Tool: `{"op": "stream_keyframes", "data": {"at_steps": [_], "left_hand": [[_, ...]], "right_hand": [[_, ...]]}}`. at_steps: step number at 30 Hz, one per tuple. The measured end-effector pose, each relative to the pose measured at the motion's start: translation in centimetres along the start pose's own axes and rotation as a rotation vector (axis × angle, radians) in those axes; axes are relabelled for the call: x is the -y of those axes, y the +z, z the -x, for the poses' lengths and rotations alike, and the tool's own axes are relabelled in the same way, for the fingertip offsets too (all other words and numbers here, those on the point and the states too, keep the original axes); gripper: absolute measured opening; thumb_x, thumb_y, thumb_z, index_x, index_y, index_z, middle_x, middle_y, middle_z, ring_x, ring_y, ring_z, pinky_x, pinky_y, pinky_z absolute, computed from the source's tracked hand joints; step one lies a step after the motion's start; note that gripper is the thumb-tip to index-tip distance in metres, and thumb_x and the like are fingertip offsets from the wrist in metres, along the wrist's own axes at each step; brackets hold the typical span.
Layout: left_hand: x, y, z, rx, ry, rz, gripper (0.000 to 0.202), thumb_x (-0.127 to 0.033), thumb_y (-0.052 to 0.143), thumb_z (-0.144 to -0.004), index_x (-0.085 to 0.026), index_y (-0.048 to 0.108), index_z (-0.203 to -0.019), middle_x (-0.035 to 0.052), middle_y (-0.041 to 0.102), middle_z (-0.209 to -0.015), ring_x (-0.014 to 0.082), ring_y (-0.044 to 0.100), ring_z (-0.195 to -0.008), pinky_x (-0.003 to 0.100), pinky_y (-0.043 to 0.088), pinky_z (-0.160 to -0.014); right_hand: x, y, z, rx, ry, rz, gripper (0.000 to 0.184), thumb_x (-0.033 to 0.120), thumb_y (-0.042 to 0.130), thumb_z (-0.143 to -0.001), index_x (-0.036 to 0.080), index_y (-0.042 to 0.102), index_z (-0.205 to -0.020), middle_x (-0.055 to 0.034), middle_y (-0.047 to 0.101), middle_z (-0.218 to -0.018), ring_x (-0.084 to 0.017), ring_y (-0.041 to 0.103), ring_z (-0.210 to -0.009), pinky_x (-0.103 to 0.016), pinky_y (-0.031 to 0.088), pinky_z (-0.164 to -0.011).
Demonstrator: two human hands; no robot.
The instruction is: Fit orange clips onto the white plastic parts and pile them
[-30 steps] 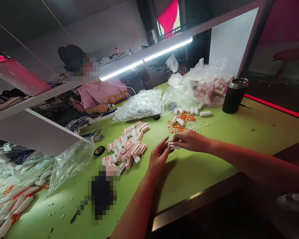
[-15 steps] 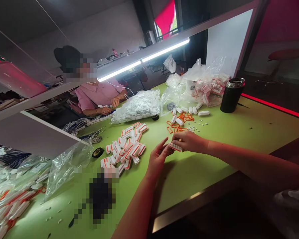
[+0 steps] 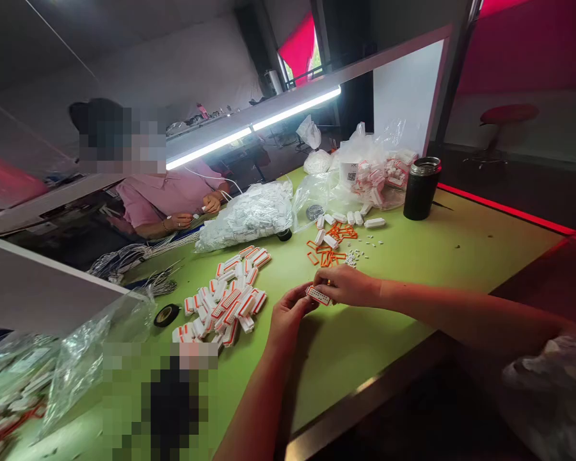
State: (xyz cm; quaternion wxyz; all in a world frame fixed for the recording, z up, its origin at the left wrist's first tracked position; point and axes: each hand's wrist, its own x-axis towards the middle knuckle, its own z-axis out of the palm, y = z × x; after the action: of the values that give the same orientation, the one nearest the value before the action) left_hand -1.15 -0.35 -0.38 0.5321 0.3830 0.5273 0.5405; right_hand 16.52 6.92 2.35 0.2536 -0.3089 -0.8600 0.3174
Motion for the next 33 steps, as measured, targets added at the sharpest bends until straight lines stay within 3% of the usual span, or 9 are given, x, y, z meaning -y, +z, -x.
{"op": "stream_keyframes", "data": {"at_steps": [5,8,11,14,17,20,24,27,33], "left_hand": [[-0.2,0.0,0.0,0.034,0.018,-0.03,0.039,-0.036,0.08,-0.07,-0.02,0.074,-0.105,0.0089,0.076,-0.103,0.0249,0.071,-0.089,0.045,0.056,-0.087],[-0.5,-0.6,-0.3,-0.043,0.065,-0.062,0.036,-0.036,0.08,-0.07,-0.023,0.074,-0.102,0.0069,0.077,-0.1,0.0258,0.071,-0.088,0.047,0.056,-0.089],[-1.6,-2.2,-0.6,-0.226,0.222,-0.151,0.037,-0.038,0.077,-0.071,-0.023,0.07,-0.104,0.0059,0.075,-0.103,0.0254,0.071,-0.094,0.044,0.055,-0.092],[-3.5,-5.0,-0.7,-0.534,0.398,-0.383,0.042,-0.039,0.068,-0.075,-0.02,0.064,-0.112,0.0085,0.073,-0.104,0.0246,0.07,-0.094,0.043,0.055,-0.089],[-5.1,-8.3,-0.8,-0.879,0.565,-0.716,0.039,-0.034,0.06,-0.075,-0.015,0.065,-0.109,0.0116,0.072,-0.106,0.0254,0.069,-0.093,0.044,0.052,-0.091],[-5.5,-11.2,-1.1,-1.018,0.56,-0.86,0.039,-0.032,0.055,-0.075,-0.011,0.066,-0.106,0.0159,0.071,-0.105,0.0305,0.068,-0.098,0.048,0.05,-0.093],[-4.4,-13.4,-1.9,-1.018,0.457,-0.969,0.036,-0.035,0.057,-0.075,-0.01,0.065,-0.1,0.0217,0.07,-0.108,0.0404,0.063,-0.109,0.059,0.044,-0.098],[-3.6,-13.7,-2.3,-0.947,0.559,-1.008,0.037,-0.031,0.062,-0.076,-0.013,0.062,-0.108,0.0244,0.066,-0.12,0.0437,0.056,-0.119,0.064,0.037,-0.103],[-2.5,-9.9,-2.6,-0.766,0.891,-1.176,0.045,-0.027,0.061,-0.083,-0.008,0.058,-0.124,0.0244,0.054,-0.137,0.0436,0.038,-0.137,0.066,0.026,-0.113]], "right_hand": [[-0.5,-0.6,-0.5,0.009,-0.026,-0.025,0.011,0.016,0.059,-0.088,0.014,0.07,-0.09,-0.0006,0.068,-0.073,-0.01,0.058,-0.064,-0.021,0.039,-0.063],[-1.8,-2.4,-1.3,-0.056,-0.043,-0.008,0.011,0.019,0.06,-0.09,0.014,0.07,-0.089,-0.0005,0.068,-0.072,-0.01,0.058,-0.064,-0.021,0.04,-0.064],[-4.3,-5.4,-2.1,-0.257,0.052,0.215,0.015,0.022,0.057,-0.093,0.014,0.069,-0.091,-0.0047,0.07,-0.081,-0.013,0.06,-0.073,-0.024,0.043,-0.07],[-7.3,-8.5,-2.3,-0.403,0.215,0.458,0.014,0.021,0.058,-0.092,0.012,0.067,-0.097,-0.0133,0.069,-0.1,-0.022,0.061,-0.093,-0.033,0.044,-0.083],[-9.9,-10.2,-2.2,-0.393,0.309,0.56,0.013,0.013,0.06,-0.086,0.015,0.067,-0.097,-0.0157,0.067,-0.106,-0.028,0.06,-0.102,-0.041,0.045,-0.09],[-11.0,-9.9,-2.6,-0.337,0.3,0.609,0.017,0.014,0.06,-0.087,0.016,0.069,-0.101,-0.0152,0.067,-0.108,-0.029,0.061,-0.105,-0.043,0.046,-0.093],[-10.7,-7.3,-3.4,-0.227,0.113,0.561,0.029,0.024,0.057,-0.093,0.015,0.067,-0.119,-0.0133,0.066,-0.121,-0.025,0.059,-0.114,-0.037,0.043,-0.101],[-10.3,-5.2,-3.7,-0.115,-0.072,0.537,0.035,0.033,0.055,-0.095,0.02,0.065,-0.126,-0.0134,0.06,-0.133,-0.027,0.05,-0.126,-0.042,0.035,-0.108],[-10.5,-4.0,-3.8,-0.05,-0.193,0.582,0.031,0.034,0.052,-0.097,0.023,0.07,-0.119,-0.0106,0.068,-0.119,-0.028,0.051,-0.121,-0.047,0.028,-0.108]]}}
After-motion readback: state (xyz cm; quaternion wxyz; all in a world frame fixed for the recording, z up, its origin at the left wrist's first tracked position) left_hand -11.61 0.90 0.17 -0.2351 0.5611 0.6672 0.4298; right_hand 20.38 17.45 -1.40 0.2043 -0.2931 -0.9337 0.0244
